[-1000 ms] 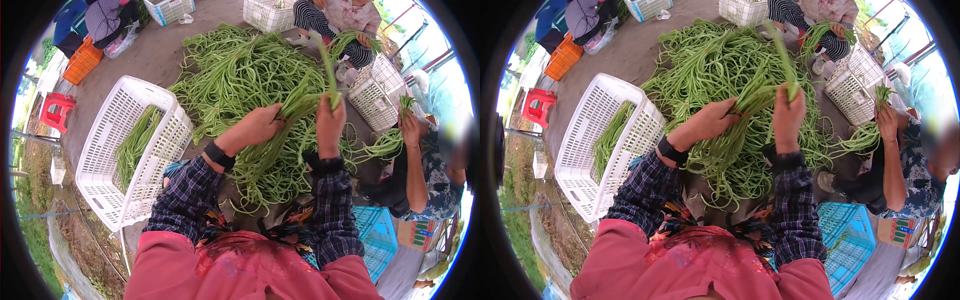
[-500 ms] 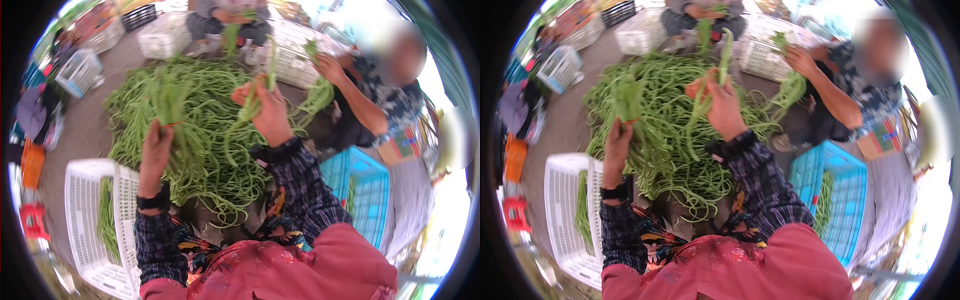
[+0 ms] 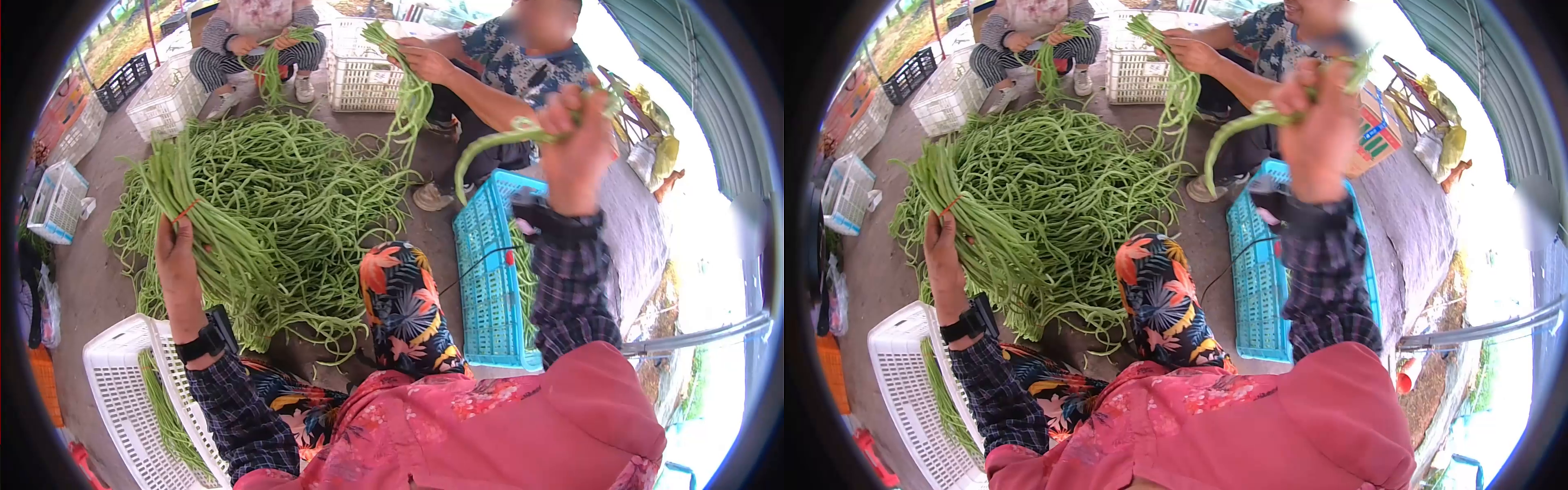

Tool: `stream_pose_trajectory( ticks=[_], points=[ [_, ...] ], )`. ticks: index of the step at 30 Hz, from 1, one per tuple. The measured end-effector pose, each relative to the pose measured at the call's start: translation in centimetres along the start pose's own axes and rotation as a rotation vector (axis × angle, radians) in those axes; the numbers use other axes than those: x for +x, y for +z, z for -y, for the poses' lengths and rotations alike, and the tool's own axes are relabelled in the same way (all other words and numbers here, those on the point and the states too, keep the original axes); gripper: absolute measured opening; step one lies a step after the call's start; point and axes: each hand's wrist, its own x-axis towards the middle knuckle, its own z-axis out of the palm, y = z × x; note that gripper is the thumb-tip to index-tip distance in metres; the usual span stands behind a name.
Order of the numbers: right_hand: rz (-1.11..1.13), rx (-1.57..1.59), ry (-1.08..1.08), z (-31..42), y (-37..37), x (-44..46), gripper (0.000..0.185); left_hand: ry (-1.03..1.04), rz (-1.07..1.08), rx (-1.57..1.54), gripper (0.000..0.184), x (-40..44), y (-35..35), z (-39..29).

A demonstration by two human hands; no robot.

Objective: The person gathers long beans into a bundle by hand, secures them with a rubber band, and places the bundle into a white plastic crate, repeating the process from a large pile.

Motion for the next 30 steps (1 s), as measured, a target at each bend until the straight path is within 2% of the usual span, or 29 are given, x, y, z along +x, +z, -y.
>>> stream_pose_trajectory(
  ticks=[4,7,9,10,11,12,13,15,17,18,19,21,23,27,30],
  points=[
    [-0.077,-0.424,-0.04,10.1,-3.0,-2.4,0.027,-0.025,-0.042,0.002,0.035,0.0,-0.1,-0.1],
    [-0.279,-0.739,-0.006,14.6,-5.3,-3.5,0.027,-0.004,-0.022,-0.008,0.035,-0.1,0.2,-0.3],
    [-0.404,-0.98,0.111,16.3,-9.7,-4.1,0.027,0.019,-0.021,-0.017,0.033,-0.3,0.3,-0.6],
    [-0.432,-1.214,0.194,16.8,-14.2,-4.7,0.027,0.025,-0.034,-0.026,0.033,-0.3,0.3,-0.6],
    [-0.456,-1.311,0.27,16.1,-17.1,-5.8,0.027,0.044,-0.026,-0.018,0.033,-0.3,0.4,-0.6],
    [-0.316,-1.627,0.324,15.6,-24.1,-7.5,0.034,0.059,-0.022,-0.009,0.033,-0.5,0.5,-0.6],
    [-0.107,-2.139,0.322,14.1,-29.5,-9.7,0.047,0.041,-0.005,-0.014,0.031,-1.3,1.1,-1.5],
    [0.301,-2.313,0.48,11.1,-26.7,-13.2,0.067,0.016,-0.098,0.075,0.03,-1.3,0.8,0.2],
    [0.314,-1.996,0.5,6.6,-21.0,-11.8,0.068,0.015,-0.058,0.018,0.038,-1.5,0.5,1.0],
    [0.338,-1.854,0.495,4.1,-19.9,-11.1,0.061,-0.014,-0.079,-0.061,0.04,-2.1,1.2,0.5],
    [0.332,-1.664,0.51,2.0,-16.1,-10.0,0.055,0.091,0.022,-0.044,0.04,-2.7,1.2,-0.1],
    [0.516,-1.395,0.363,-1.3,-9.3,-7.6,0.056,0.093,0.158,-0.085,0.037,-2.9,1.2,-1.4],
    [0.591,-1.039,0.366,-3.5,-1.6,-6.1,0.055,0.104,0.173,-0.104,0.037,-3.3,1.2,-2.2],
    [0.913,-0.777,0.31,-8.2,8.0,-4.5,0.058,0.147,0.24,-0.151,0.037,-3.7,1.1,-2.7],
    [1.019,-0.638,0.312,-13.0,12.2,-5.7,0.059,0.146,0.29,-0.115,0.039,-3.9,0.5,-3.3]
  ],
)
